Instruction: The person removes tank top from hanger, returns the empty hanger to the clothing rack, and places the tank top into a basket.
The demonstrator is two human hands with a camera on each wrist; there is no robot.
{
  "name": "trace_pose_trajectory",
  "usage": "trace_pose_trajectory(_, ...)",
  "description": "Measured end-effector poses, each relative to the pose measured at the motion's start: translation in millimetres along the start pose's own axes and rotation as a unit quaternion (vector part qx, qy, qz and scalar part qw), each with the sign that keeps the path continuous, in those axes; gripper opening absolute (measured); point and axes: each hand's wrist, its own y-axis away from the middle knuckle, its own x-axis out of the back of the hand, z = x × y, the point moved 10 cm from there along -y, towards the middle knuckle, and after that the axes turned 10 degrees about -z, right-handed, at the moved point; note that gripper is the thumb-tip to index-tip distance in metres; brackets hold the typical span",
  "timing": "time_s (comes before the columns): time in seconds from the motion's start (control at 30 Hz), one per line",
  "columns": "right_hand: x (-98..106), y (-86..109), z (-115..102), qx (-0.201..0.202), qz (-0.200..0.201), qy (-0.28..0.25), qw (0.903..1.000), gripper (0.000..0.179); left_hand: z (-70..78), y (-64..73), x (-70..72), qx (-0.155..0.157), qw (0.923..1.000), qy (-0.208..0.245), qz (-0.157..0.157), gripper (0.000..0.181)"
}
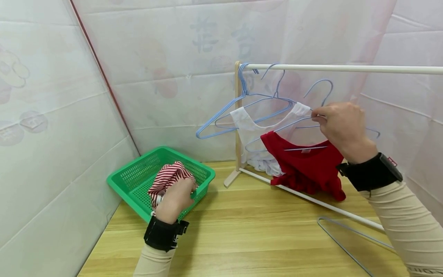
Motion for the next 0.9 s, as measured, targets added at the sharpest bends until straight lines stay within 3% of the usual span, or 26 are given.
trace_pose_trajectory(0.27, 3, 1.8, -20, 0.034, 0.001, 0.011, 0.9994, 0.016, 1.3, 1.7, 1.8, -0.002, 1.0000, -0.004, 0.000, 0.026)
trace_pose_trajectory(0.53, 9, 5.3, -39, 0.078, 0.033, 0.010, 0.9964, 0.013, 1.0, 1.6, 0.5, 0.001, 1.0000, -0.001, -0.002, 0.030)
trace_pose_trajectory(0.9, 27, 9.0, -59, 0.106, 0.062, -0.001, 0.9924, 0.016, 1.7, 1.9, -0.5, -0.002, 1.0000, -0.003, -0.003, 0.032)
